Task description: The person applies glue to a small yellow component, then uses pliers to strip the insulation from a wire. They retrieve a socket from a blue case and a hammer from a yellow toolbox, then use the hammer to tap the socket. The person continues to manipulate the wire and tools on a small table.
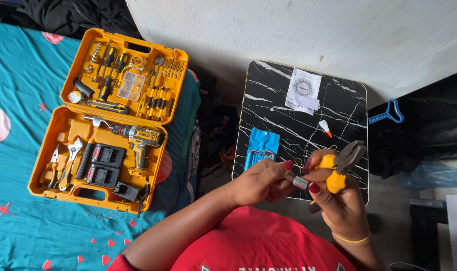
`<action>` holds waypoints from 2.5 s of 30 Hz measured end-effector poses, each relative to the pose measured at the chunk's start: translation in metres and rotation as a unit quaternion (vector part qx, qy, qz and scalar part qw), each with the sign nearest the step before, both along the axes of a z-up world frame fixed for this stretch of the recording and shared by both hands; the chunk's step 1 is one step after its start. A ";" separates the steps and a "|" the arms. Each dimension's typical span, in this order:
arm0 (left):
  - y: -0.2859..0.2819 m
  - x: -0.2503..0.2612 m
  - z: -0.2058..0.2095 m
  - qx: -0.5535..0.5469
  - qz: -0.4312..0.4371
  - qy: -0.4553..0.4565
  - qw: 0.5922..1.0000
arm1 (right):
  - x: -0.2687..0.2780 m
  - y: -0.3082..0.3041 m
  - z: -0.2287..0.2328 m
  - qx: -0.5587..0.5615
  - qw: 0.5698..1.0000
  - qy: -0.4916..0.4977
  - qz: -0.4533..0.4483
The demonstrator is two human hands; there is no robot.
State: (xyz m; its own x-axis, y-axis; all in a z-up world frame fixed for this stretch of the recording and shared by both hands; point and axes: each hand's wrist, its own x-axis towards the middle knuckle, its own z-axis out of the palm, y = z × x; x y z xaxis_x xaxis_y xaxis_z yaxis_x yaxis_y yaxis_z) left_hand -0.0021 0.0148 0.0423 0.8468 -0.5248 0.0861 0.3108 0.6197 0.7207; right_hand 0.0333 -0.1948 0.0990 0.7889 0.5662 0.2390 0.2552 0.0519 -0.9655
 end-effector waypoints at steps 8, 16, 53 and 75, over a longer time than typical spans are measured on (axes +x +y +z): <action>0.003 0.016 -0.073 0.107 0.238 0.071 0.963 | 0.031 0.020 -0.021 0.217 0.922 0.301 0.110; 0.001 -0.002 -0.092 0.189 0.326 0.053 0.925 | 0.041 0.037 -0.102 0.126 0.926 0.347 0.079; 0.283 -0.196 -0.232 0.081 0.650 0.396 0.643 | -0.111 0.440 -0.291 -0.059 0.909 0.403 0.089; 0.480 -0.199 -0.299 0.445 0.704 0.332 0.443 | -0.067 0.678 -0.435 -0.321 0.917 0.176 0.161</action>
